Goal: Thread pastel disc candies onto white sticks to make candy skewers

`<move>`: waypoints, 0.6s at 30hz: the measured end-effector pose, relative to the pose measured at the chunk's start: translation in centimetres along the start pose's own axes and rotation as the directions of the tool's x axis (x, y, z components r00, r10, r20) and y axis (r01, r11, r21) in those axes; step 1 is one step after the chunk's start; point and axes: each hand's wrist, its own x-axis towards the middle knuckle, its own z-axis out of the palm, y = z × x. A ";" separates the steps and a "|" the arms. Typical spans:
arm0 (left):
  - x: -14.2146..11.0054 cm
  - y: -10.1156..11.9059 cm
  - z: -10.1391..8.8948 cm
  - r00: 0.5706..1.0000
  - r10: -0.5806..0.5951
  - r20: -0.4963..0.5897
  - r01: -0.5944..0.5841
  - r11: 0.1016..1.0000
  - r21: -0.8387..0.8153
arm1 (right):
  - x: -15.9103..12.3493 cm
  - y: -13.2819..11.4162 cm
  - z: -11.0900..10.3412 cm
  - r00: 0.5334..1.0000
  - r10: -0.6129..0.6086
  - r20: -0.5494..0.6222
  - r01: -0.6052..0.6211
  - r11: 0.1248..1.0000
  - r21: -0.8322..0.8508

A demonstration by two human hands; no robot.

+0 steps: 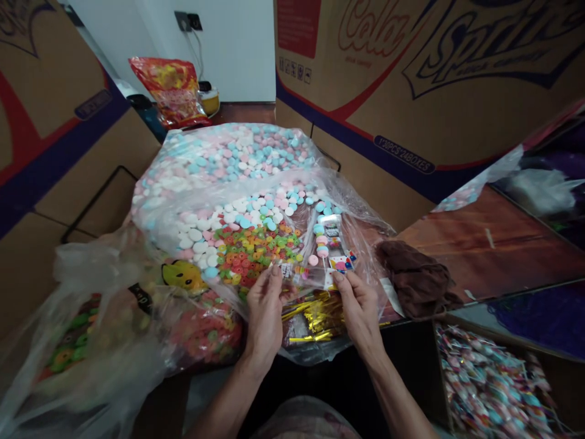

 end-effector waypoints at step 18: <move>3.1 2.3 -0.8 0.983 0.044 -0.181 -0.069 0.989 -0.131 | 3.7 1.3 1.3 0.980 -0.170 0.107 0.177 0.476 -0.861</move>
